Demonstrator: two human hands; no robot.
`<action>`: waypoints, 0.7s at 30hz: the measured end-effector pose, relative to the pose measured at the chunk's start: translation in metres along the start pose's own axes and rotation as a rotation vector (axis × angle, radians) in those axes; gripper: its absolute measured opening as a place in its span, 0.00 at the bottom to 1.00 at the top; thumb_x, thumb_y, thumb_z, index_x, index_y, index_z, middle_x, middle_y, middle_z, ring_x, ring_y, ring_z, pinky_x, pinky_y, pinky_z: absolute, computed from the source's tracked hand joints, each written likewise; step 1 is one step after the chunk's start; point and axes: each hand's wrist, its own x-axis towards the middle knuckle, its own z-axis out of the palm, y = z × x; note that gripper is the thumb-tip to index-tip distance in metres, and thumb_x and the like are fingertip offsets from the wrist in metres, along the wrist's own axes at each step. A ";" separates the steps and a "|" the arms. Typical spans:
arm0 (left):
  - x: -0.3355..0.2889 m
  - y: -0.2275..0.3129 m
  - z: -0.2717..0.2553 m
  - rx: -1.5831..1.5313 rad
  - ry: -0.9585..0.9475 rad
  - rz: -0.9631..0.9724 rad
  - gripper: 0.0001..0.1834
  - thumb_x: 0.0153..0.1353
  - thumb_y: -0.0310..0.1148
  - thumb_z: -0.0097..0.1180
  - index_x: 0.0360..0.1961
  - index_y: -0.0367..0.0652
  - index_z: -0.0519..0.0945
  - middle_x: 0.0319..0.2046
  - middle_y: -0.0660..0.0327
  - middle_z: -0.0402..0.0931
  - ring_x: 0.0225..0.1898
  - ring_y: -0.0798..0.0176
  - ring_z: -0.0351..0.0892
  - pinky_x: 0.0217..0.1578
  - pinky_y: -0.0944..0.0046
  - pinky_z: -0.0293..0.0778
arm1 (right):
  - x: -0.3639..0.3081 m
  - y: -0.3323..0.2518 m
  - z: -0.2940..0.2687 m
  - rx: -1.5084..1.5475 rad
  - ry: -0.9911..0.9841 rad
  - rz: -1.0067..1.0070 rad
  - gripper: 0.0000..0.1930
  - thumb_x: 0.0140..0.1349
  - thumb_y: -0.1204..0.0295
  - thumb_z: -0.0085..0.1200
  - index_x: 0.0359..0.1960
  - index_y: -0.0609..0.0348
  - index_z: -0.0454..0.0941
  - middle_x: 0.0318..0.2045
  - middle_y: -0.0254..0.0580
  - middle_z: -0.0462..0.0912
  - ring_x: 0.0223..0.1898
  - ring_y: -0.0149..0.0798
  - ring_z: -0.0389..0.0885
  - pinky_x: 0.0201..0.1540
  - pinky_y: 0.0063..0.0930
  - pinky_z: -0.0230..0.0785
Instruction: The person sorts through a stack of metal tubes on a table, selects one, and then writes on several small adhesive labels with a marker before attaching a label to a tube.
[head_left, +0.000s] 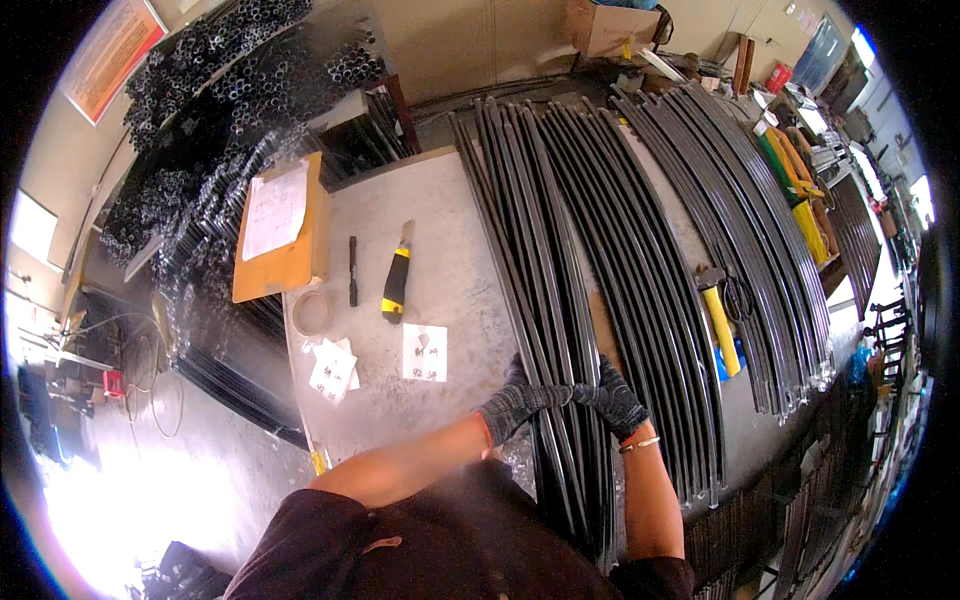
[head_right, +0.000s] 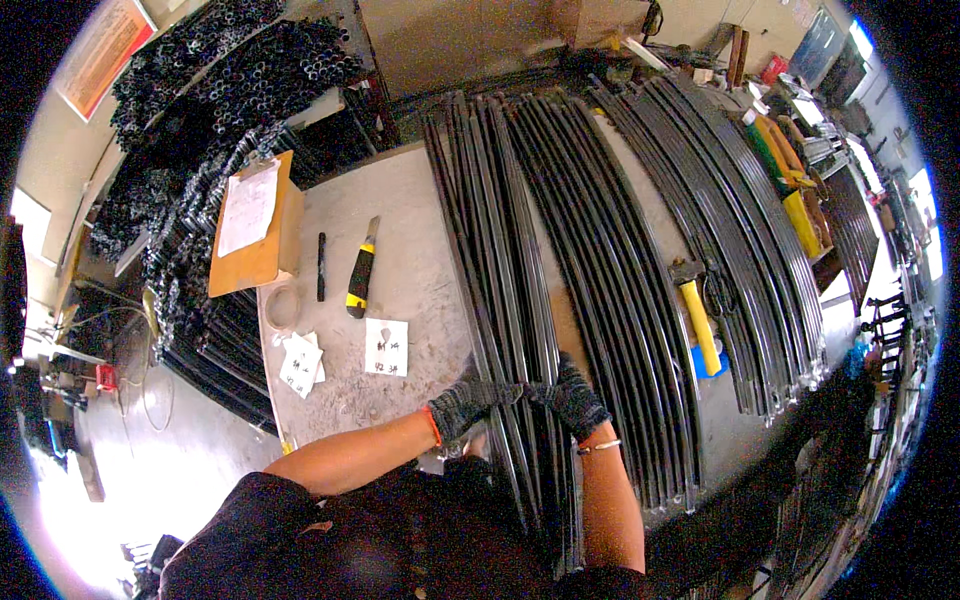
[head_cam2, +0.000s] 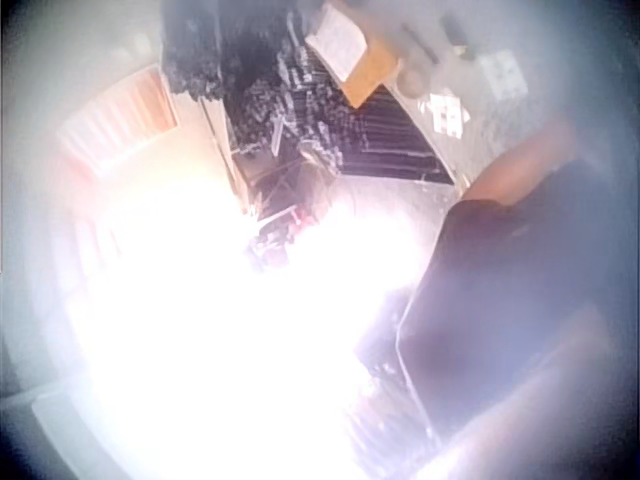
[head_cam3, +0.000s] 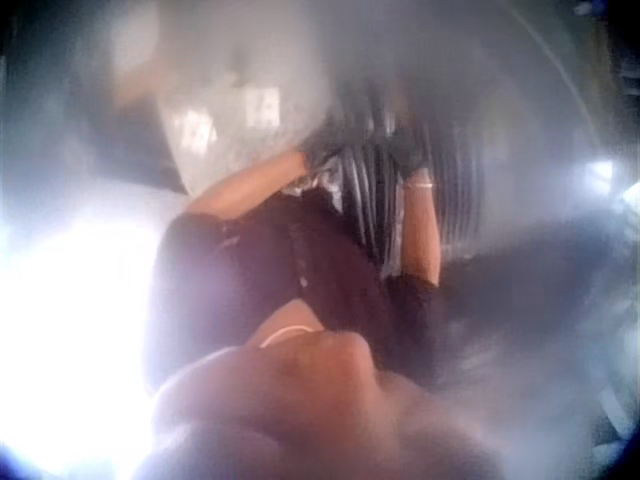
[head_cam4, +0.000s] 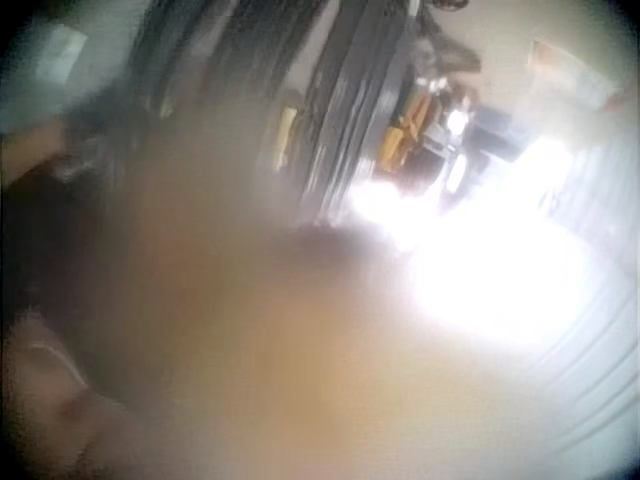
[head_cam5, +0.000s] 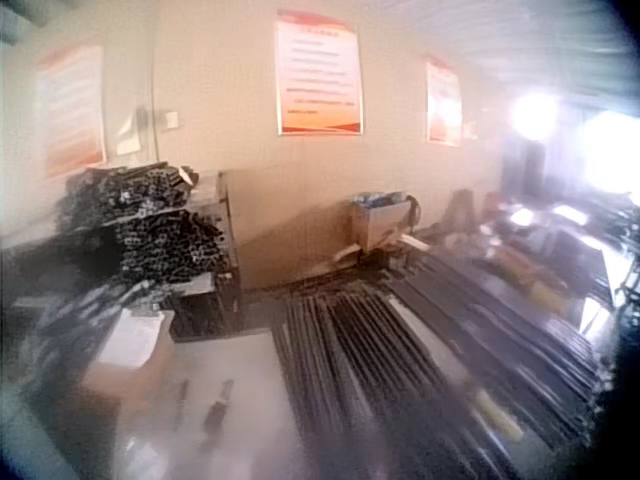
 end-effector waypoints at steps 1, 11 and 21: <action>0.004 -0.006 -0.005 0.031 -0.004 -0.006 0.49 0.34 0.37 0.77 0.57 0.39 0.61 0.48 0.58 0.71 0.47 0.62 0.72 0.45 0.62 0.75 | -0.002 -0.008 0.003 0.079 0.006 -0.035 0.38 0.46 0.61 0.70 0.57 0.63 0.64 0.47 0.46 0.77 0.48 0.40 0.75 0.54 0.32 0.66; -0.019 0.040 0.026 -0.030 0.125 -0.065 0.47 0.44 0.28 0.71 0.62 0.44 0.53 0.50 0.57 0.71 0.49 0.61 0.73 0.47 0.60 0.76 | -0.007 -0.006 0.002 -0.072 -0.018 -0.036 0.53 0.37 0.66 0.75 0.65 0.61 0.52 0.57 0.41 0.67 0.56 0.35 0.67 0.59 0.30 0.62; 0.014 -0.016 0.023 0.327 0.157 0.000 0.44 0.41 0.34 0.73 0.58 0.37 0.60 0.46 0.53 0.76 0.46 0.54 0.75 0.51 0.60 0.71 | -0.009 -0.027 -0.033 -0.453 0.093 0.029 0.52 0.46 0.61 0.69 0.66 0.66 0.47 0.58 0.57 0.69 0.58 0.47 0.70 0.60 0.32 0.62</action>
